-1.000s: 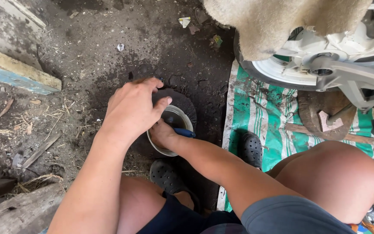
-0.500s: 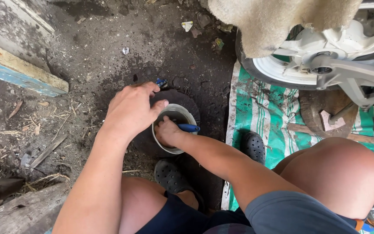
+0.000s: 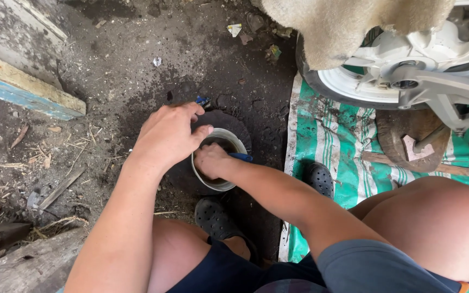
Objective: The person cleans a small metal part with a brush and liquid, then installs it into the motorcycle wheel hub. They use a cordless impact wrench to tighten the hub nut, completing the wheel assembly.
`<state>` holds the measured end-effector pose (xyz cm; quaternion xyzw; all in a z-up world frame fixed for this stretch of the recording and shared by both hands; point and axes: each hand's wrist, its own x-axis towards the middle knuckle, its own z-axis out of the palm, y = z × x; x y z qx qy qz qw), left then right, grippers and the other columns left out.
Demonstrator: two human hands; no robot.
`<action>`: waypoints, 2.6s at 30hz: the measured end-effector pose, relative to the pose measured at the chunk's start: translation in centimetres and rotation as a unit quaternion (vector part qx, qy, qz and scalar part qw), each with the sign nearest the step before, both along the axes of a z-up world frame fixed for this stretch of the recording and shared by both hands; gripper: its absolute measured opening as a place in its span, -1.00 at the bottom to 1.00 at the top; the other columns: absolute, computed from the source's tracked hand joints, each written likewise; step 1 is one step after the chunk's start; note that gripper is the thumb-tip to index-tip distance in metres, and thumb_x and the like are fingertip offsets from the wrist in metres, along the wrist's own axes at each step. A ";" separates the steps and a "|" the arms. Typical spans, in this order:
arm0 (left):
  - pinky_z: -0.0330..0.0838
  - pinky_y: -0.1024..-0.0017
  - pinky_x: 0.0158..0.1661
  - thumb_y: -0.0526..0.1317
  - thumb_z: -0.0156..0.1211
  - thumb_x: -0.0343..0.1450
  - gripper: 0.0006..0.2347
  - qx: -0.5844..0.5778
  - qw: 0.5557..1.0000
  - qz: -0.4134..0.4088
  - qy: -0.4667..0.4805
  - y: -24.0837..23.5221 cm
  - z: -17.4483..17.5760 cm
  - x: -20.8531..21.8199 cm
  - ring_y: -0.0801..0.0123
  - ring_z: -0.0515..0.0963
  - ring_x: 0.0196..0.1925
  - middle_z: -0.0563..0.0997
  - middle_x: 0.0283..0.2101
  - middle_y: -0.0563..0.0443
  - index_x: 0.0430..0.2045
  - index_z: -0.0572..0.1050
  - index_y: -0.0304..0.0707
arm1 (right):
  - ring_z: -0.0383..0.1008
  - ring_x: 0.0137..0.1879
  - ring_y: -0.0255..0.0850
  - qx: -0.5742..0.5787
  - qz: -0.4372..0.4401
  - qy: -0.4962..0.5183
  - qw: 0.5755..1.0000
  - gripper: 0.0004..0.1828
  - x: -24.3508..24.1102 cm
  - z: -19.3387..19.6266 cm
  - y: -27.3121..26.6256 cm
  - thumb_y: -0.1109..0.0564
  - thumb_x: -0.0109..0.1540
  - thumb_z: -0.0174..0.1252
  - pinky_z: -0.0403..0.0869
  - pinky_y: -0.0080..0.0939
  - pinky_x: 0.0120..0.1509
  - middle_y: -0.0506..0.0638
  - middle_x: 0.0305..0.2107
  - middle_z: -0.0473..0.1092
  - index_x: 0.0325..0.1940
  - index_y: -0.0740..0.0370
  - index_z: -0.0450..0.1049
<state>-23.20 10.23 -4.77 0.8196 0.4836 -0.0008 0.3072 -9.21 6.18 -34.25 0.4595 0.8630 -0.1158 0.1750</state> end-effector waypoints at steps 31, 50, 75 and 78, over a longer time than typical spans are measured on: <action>0.70 0.11 0.02 -0.24 0.55 0.33 -0.53 -0.019 0.986 0.008 -0.167 -1.6 -14.8 2.6 0.11 0.83 -0.01 0.81 -0.06 -0.01 0.17 0.58 -0.09 | 0.45 -0.45 -0.42 -0.222 -0.497 0.599 0.587 -0.69 9.7 10.6 -4.2 0.09 0.35 0.41 0.61 -0.38 -0.36 0.05 -0.38 0.53 0.00 0.44 0.69; 0.75 0.32 -0.02 -0.33 0.45 0.31 -0.57 -0.048 0.966 0.047 -0.249 1.0 -14.9 -0.2 0.27 0.83 -0.02 0.85 -0.13 0.04 0.10 0.64 -0.07 | 0.67 -0.18 0.11 0.024 -0.135 -0.059 0.989 -0.71 5.2 5.8 -2.3 0.25 0.29 0.12 0.60 0.21 -0.22 0.15 -0.38 0.63 -0.19 0.16 0.78; 0.68 0.17 0.14 -0.24 0.54 0.25 -0.28 -0.075 0.965 0.067 -0.243 -0.4 -14.9 0.6 0.15 0.82 0.04 0.85 -0.20 0.03 0.40 0.45 -0.28 | 0.68 -0.20 0.26 0.178 -0.285 0.451 0.827 -0.71 9.9 15.1 -10.0 0.12 0.40 0.33 0.61 0.23 -0.22 0.22 -0.38 0.61 0.21 0.09 0.74; 0.67 0.21 0.16 -0.21 0.56 0.24 -0.29 -0.068 0.966 0.066 -0.240 -0.4 -16.1 0.4 0.22 0.82 0.04 0.86 -0.20 0.10 0.38 0.47 -0.23 | 0.70 -0.26 0.18 0.157 -0.312 0.451 0.821 -0.73 11.4 14.7 -10.4 0.15 0.37 0.35 0.58 0.15 -0.22 0.19 -0.42 0.63 0.15 0.08 0.78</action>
